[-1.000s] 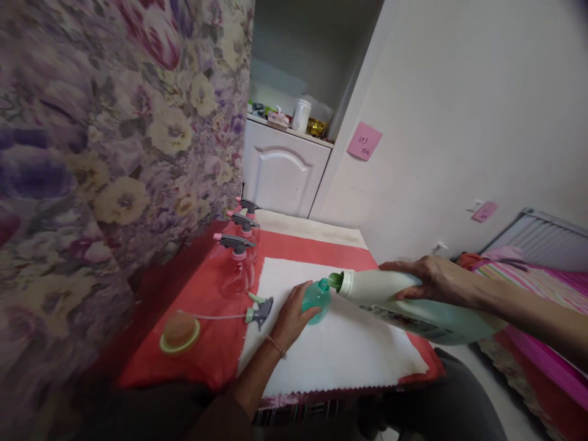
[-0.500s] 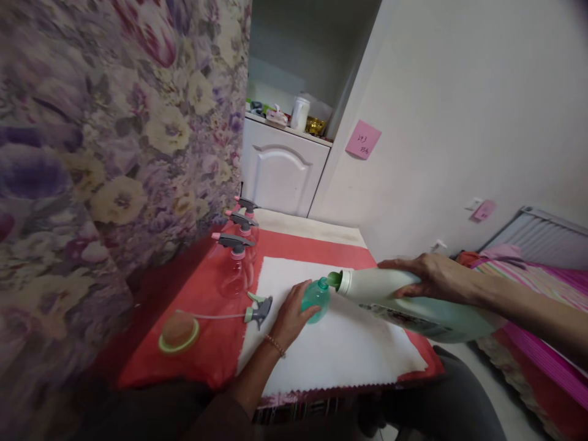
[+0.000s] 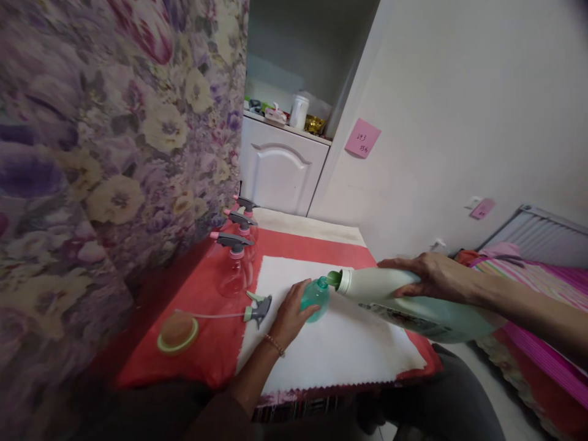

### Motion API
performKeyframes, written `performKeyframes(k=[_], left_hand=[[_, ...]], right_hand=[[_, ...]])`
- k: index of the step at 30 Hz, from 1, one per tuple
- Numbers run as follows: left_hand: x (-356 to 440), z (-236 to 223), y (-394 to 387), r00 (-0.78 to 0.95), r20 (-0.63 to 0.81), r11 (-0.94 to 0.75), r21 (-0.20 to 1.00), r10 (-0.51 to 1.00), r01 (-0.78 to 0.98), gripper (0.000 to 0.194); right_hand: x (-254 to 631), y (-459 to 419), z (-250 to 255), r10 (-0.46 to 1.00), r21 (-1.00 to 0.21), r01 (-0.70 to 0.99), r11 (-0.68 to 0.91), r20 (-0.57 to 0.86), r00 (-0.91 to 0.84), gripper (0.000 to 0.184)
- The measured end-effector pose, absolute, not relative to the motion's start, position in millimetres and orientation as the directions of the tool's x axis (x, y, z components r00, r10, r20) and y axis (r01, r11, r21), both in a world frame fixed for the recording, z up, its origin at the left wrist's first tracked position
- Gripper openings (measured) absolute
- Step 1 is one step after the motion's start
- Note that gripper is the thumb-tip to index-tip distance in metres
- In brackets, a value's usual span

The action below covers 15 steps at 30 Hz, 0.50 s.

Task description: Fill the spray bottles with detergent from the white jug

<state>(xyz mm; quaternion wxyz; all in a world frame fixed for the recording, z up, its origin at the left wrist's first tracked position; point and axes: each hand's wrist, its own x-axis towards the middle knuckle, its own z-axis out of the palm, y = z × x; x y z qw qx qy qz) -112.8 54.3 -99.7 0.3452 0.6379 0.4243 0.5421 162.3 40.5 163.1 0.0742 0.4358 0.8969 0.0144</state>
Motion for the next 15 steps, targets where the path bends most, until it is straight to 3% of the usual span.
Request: performKeyframes(k=[15], left_hand=[[-112.6, -95.8, 52.8, 0.048, 0.386, -0.389, 0.908, 0.921, 0.158, 0.057]], right_hand=[[161.4, 38.9, 164.9, 0.796, 0.112, 0.79, 0.603, -0.134, -0.59, 0.059]])
